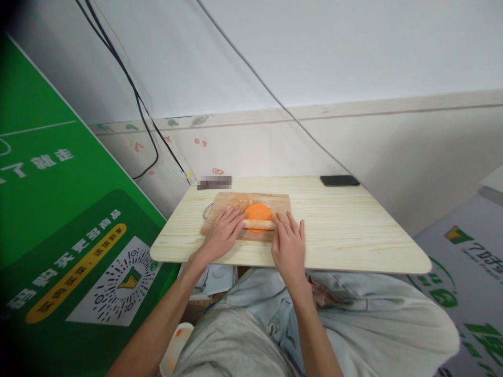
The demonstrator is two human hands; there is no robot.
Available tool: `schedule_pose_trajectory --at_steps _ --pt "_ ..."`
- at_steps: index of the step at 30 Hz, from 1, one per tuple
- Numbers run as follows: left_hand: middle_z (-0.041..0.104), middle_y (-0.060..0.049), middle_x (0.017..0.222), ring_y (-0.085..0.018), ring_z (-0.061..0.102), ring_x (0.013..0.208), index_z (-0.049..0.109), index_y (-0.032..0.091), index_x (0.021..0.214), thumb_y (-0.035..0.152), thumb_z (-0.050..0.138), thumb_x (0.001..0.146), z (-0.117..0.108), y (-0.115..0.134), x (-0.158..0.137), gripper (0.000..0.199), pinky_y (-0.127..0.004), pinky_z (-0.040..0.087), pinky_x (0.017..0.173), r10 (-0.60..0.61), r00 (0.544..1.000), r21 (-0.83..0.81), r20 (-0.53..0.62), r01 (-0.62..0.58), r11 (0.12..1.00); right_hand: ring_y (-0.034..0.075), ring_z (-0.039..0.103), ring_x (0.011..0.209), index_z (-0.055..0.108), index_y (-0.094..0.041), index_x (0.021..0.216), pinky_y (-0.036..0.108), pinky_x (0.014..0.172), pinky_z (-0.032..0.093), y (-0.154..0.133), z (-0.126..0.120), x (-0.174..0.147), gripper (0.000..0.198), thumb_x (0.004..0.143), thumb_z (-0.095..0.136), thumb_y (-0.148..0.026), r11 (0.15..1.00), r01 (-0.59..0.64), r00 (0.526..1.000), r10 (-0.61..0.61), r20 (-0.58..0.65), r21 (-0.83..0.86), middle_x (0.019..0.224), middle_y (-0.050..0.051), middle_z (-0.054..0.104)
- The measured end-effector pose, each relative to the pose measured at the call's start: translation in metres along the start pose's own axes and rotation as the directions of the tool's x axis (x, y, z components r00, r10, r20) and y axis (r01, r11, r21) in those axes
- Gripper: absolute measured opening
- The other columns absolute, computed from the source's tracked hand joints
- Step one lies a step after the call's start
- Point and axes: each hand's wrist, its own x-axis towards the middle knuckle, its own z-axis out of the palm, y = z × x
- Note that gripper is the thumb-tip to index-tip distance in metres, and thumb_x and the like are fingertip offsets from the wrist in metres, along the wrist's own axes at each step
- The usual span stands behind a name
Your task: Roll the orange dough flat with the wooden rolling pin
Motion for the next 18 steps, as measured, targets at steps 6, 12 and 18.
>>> schedule_pose_trajectory --at_steps 6,12,18 --pt "0.059 -0.007 0.163 -0.026 0.042 0.161 0.065 0.026 0.148 0.034 0.039 0.115 -0.002 0.007 -0.013 0.043 -0.058 0.031 0.137 0.017 0.999 -0.002 -0.047 -0.017 1.000 0.029 0.048 0.155 0.066 -0.027 0.146 0.070 0.130 0.027 -0.007 -0.007 -0.016 0.045 0.107 0.044 -0.023 1.000 -0.004 0.999 0.004 -0.035 0.003 0.151 0.010 0.069" --pt "0.062 -0.007 0.160 -0.027 0.044 0.161 0.065 0.027 0.148 0.027 0.042 0.113 -0.010 0.019 -0.022 0.042 -0.060 0.030 0.137 0.010 0.999 -0.019 -0.043 -0.011 1.000 0.029 0.046 0.157 0.062 -0.026 0.150 0.067 0.131 0.028 -0.013 -0.013 -0.032 0.046 0.107 0.045 -0.022 1.000 0.015 0.999 -0.016 -0.046 -0.026 0.153 0.010 0.067" --pt "0.062 -0.008 0.160 -0.027 0.044 0.160 0.065 0.026 0.148 0.029 0.042 0.113 -0.011 0.022 -0.027 0.042 -0.061 0.030 0.137 -0.003 0.999 -0.025 -0.046 0.002 1.000 0.030 0.044 0.159 0.058 -0.025 0.155 0.067 0.131 0.028 -0.015 -0.014 -0.038 0.051 0.106 0.046 -0.022 0.997 0.041 0.999 -0.044 -0.032 -0.068 0.156 0.011 0.064"
